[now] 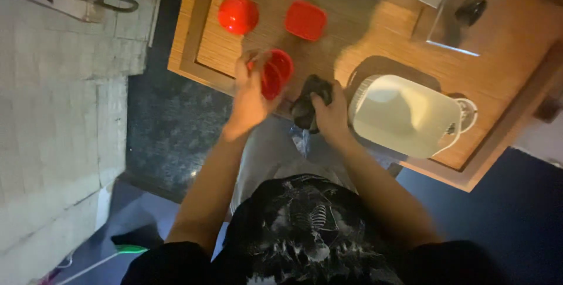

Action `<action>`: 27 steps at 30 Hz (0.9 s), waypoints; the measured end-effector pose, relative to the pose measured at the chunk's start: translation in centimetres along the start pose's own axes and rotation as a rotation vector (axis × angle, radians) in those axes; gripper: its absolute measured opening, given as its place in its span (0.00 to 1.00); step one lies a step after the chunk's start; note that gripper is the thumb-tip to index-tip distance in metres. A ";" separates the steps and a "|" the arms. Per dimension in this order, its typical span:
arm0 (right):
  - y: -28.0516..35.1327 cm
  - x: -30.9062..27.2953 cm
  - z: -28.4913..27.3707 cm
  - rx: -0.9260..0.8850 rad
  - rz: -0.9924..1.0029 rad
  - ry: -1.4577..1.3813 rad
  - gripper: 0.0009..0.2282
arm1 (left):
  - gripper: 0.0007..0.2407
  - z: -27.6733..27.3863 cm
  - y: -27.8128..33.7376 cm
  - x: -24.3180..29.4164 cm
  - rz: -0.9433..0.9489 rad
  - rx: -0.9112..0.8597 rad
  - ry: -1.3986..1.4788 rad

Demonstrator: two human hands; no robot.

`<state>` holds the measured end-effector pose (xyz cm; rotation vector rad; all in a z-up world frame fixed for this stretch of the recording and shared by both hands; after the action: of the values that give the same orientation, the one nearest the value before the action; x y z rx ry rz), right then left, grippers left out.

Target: Wiping small red bowls with a cloth and organizing them on a counter before moving a larger bowl to a table.

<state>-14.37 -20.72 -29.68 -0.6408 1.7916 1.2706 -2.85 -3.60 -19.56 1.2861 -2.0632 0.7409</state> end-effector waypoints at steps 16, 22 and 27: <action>-4.3 7.1 2.5 0.624 -0.380 0.235 0.20 | 0.41 5.8 -3.3 -5.7 0.324 -0.551 -0.257; -0.6 3.9 2.7 0.837 -0.505 -0.153 0.19 | 0.33 1.7 -7.0 -11.1 0.371 -0.357 -0.010; 2.4 4.5 3.6 0.887 -0.502 -0.254 0.18 | 0.39 0.2 -12.6 -13.8 0.188 -0.445 -0.263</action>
<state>-17.39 -16.28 -32.79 -0.3483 1.6194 0.1514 13.61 -0.39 -27.90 0.9852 -2.4075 0.1679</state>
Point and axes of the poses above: each hand's wrist, its own y-axis away from the middle knuckle, its own z-axis out of the palm, x = y × z, the point moved 8 cm from there along -y, towards the middle knuckle, and after that the axes turned 8 degrees about -z, right-handed, at the moved point
